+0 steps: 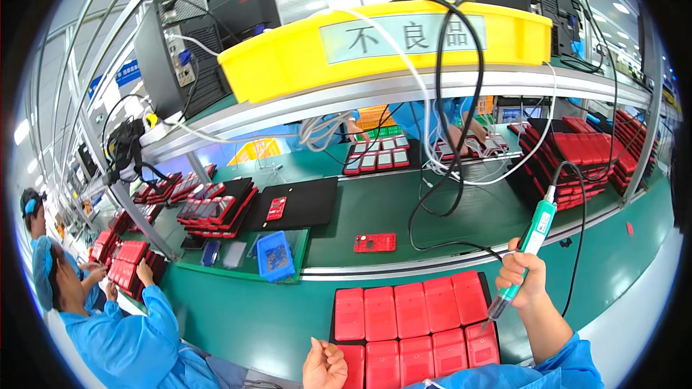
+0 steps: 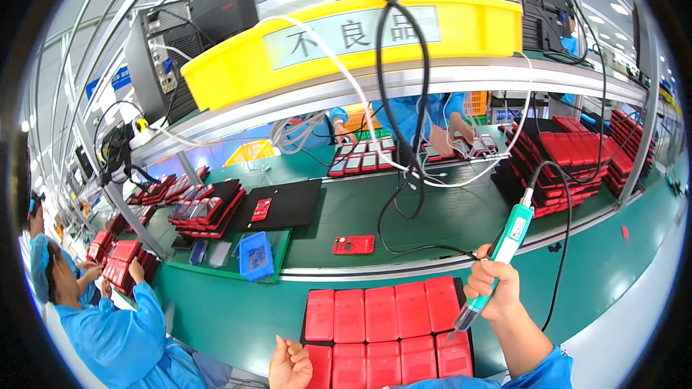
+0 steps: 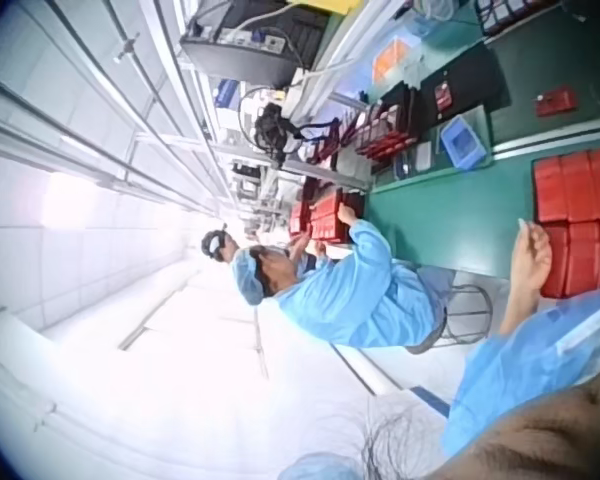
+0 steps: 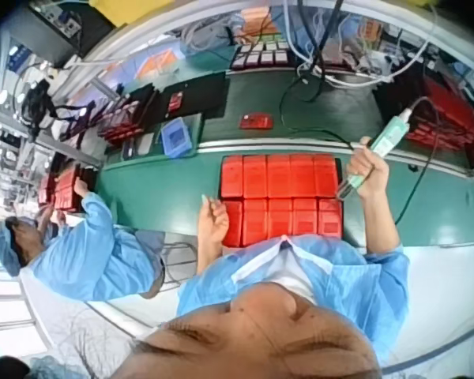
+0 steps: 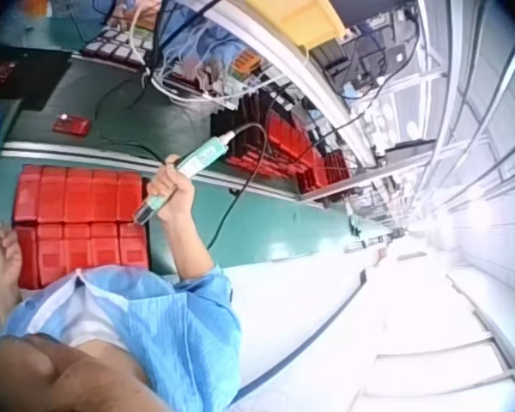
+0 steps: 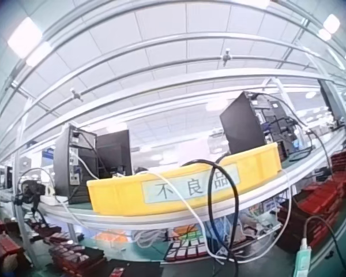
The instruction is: The person drives screws into the back of red plastic electronic device housings using an electric screwdriver on an assembly line.
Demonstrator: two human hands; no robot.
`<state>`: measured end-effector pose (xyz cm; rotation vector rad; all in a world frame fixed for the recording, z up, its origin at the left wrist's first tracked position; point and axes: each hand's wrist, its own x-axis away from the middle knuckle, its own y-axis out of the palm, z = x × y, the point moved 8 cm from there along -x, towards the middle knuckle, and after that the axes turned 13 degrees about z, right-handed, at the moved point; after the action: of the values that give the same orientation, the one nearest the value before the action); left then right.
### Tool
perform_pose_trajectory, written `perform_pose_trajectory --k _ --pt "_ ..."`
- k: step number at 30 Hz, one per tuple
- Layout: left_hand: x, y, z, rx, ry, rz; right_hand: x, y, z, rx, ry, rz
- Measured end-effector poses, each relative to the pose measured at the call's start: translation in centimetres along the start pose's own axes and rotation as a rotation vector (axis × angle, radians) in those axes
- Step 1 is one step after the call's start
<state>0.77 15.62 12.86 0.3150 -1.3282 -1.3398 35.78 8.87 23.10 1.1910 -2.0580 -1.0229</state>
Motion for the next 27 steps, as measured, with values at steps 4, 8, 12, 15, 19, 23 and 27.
perform_pose_trajectory --k 4,8,12,15,19,23,27 --pt "0.2 0.5 -1.3 -0.017 -0.044 0.044 0.8 -2.6 0.6 -0.091 0.193 -0.018" --pt "0.8 1.8 -2.3 -0.098 -0.044 -0.018 1.3 -3.8 1.8 -0.146 0.384 -0.024" --pt "0.7 1.9 -3.6 -0.107 -0.028 0.017 1.5 -4.1 3.0 -0.198 0.497 0.007" --pt "0.7 2.0 -4.6 -0.142 -0.025 -0.01 1.4 -4.3 3.6 -0.216 0.509 0.035" --pt "0.9 2.8 -5.8 -0.297 0.0 -0.045 1.3 -4.6 3.7 -0.223 0.491 0.063" --pt "1.0 4.2 -7.5 -0.321 -0.134 -0.01 0.9 -4.7 3.0 -0.263 0.489 0.084" --pt "0.6 3.9 -8.3 -0.264 -0.192 -0.017 -3.5 -3.1 0.1 -0.244 0.488 0.077"
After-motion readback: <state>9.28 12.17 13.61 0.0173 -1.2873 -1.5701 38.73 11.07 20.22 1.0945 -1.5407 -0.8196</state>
